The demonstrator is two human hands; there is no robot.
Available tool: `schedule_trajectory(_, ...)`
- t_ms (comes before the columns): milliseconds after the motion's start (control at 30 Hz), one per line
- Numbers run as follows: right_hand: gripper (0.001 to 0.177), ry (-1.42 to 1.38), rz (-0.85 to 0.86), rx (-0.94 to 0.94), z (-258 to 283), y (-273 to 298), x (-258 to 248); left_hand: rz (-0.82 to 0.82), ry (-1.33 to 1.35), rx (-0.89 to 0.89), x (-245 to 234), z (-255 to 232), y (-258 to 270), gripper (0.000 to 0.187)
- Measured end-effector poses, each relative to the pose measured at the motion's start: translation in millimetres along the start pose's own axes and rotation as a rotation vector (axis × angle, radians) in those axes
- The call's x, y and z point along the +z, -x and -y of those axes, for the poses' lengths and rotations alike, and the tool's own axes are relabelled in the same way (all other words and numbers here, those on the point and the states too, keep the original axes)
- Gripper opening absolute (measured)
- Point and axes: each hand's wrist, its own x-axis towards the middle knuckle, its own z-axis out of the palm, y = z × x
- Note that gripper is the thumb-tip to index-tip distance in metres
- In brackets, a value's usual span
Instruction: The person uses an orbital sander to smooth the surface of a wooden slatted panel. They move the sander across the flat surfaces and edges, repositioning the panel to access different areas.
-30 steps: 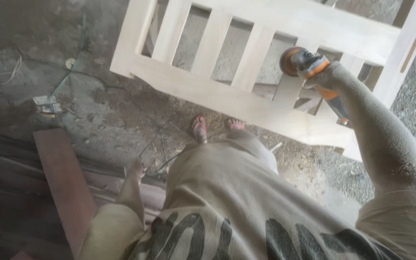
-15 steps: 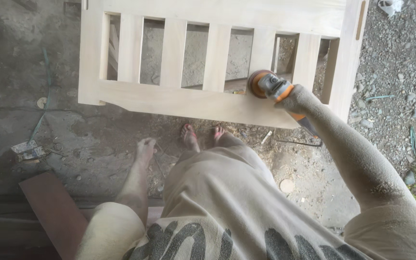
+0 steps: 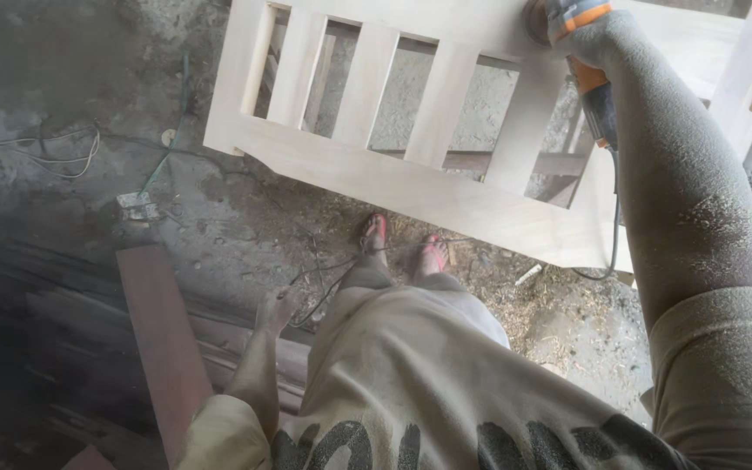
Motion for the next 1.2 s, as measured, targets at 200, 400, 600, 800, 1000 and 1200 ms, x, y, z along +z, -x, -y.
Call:
schedule_trajectory(200, 0.065, 0.033, 0.013, -0.021, 25, 6, 17, -0.008, 0.139, -0.276, -24, 28, 28, 0.041)
schedule_trajectory(400, 0.068, 0.066, -0.006, 0.014, 62, 18, 36, 0.133, -0.115, -0.209, -49, 28, -43, 0.034)
schedule_trajectory(600, 0.068, 0.107, 0.007, 0.067, 98, 37, 73, 0.228, 0.085, -0.172, -92, 14, -146, 0.037)
schedule_trajectory(800, 0.066, 0.233, 0.140, 0.053, 88, 87, 119, 0.054, 0.234, 0.059, -126, 7, -222, 0.040)
schedule_trajectory(1000, 0.049, 0.158, 0.264, 0.129, 57, 177, 146, 0.114, 0.251, -0.003, -112, 8, -226, 0.039)
schedule_trajectory(1200, 0.049, 0.326, 0.368, 0.026, 50, 221, 167, 0.203, 0.167, -0.034, -74, 7, -189, 0.037)
